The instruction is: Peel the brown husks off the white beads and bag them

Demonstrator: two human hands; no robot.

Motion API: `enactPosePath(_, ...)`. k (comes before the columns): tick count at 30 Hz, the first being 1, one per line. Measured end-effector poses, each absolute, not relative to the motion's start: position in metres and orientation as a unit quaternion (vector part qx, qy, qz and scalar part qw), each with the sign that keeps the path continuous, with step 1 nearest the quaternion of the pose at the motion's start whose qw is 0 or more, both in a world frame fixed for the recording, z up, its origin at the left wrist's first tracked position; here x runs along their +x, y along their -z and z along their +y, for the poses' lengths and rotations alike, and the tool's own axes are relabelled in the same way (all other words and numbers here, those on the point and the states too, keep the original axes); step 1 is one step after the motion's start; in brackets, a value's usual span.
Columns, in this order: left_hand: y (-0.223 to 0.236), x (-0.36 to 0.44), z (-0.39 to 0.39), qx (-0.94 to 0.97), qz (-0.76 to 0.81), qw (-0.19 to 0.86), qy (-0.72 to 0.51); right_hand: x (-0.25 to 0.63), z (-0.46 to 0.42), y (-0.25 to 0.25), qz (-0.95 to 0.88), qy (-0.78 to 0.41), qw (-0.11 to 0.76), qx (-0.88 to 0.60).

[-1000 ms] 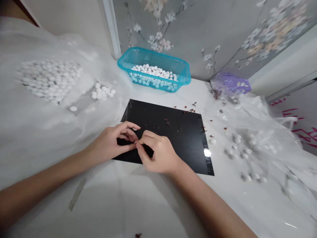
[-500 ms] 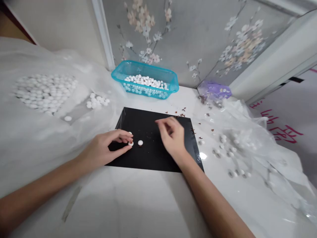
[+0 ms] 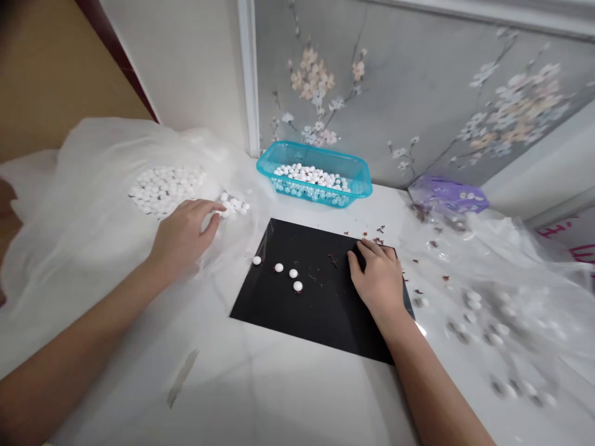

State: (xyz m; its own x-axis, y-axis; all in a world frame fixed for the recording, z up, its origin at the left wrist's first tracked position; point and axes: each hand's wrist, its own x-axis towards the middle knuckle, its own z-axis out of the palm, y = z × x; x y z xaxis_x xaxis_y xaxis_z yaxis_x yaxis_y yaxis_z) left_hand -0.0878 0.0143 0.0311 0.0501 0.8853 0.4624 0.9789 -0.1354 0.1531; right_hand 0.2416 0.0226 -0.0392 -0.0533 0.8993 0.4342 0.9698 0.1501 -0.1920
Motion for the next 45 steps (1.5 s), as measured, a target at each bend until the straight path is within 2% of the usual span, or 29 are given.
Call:
enactPosePath(8,-0.045,-0.105,0.019,-0.605,-0.796,0.027,-0.013,0.243,0.024,0.04,-0.717,0.061,0.297,-0.627)
enactPosePath(15,-0.048,-0.104,0.015,-0.609,-0.792,0.014,-0.053,0.243,0.021,0.037,-0.691,0.031,0.328,-0.644)
enactPosePath(18,-0.048,-0.098,0.013,-0.648,-0.76,0.036,0.027,0.242,0.02,0.036,-0.68,0.009,0.344,-0.647)
enactPosePath(21,-0.041,-0.076,0.006,-0.738,-0.635,0.037,0.225,0.241,0.019,0.034,-0.661,-0.022,0.383,-0.644)
enactPosePath(23,-0.031,-0.054,-0.004,-0.782,-0.53,-0.063,0.323,0.238,0.019,0.032,-0.653,-0.037,0.415,-0.633)
enactPosePath(25,-0.019,-0.032,-0.017,-0.759,-0.476,-0.251,0.368,0.232,0.017,0.028,-0.651,-0.046,0.443,-0.615)
enactPosePath(27,-0.009,-0.017,-0.028,-0.736,-0.441,-0.379,0.347,0.222,0.012,0.023,-0.653,-0.062,0.464,-0.595)
enactPosePath(29,-0.002,-0.012,-0.033,-0.729,-0.429,-0.424,0.325,0.208,0.004,0.016,-0.656,-0.086,0.479,-0.577)
enactPosePath(37,0.001,-0.021,-0.024,-0.757,-0.428,-0.385,0.309,0.163,-0.037,0.006,-0.725,-0.255,0.436,-0.468)
enactPosePath(40,-0.001,-0.021,-0.025,-0.776,-0.44,-0.354,0.281,0.162,-0.041,0.01,-0.769,-0.246,0.384,-0.449)
enactPosePath(45,-0.003,-0.02,-0.027,-0.764,-0.456,-0.368,0.269,0.164,-0.04,0.013,-0.804,-0.197,0.335,-0.451)
